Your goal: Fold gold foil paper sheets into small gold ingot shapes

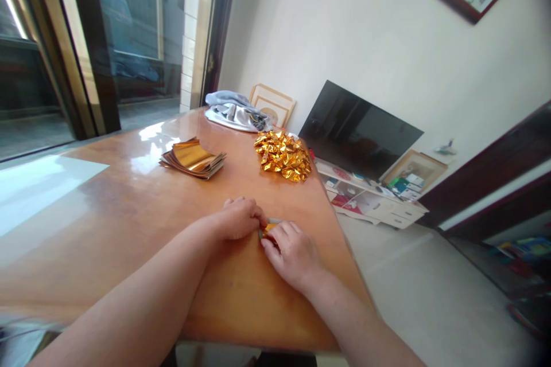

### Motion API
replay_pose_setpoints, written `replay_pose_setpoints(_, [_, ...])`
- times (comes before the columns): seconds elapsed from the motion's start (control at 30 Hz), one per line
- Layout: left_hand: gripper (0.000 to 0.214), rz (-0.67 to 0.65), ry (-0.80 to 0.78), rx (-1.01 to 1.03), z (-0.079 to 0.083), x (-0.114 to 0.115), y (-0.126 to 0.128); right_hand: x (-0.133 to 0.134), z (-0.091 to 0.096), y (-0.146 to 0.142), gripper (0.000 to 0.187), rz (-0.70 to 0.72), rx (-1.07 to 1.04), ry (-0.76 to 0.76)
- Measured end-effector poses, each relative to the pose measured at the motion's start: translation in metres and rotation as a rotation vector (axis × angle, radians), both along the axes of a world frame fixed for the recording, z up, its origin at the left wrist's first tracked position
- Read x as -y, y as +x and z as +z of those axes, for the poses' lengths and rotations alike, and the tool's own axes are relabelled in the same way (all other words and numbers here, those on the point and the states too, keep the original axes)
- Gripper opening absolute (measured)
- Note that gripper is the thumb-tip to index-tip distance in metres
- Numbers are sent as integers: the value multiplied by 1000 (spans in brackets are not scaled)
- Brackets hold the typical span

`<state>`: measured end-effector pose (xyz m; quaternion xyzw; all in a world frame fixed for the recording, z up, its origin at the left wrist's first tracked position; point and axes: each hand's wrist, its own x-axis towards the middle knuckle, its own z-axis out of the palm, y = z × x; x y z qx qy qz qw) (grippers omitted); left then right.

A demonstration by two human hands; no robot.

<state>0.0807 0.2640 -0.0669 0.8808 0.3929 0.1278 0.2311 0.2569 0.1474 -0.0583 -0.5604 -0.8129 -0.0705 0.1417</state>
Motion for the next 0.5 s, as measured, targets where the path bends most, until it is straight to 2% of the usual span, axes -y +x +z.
replay_pose_setpoints(0.3, [33, -9, -46, 23, 0, 0, -1, -3, -9, 0, 22, -20, 18, 35])
replay_pose_setpoints(0.5, [35, -26, -46, 9, 4, 1, -3, -5, -13, -1, 19, -135, -45, 39])
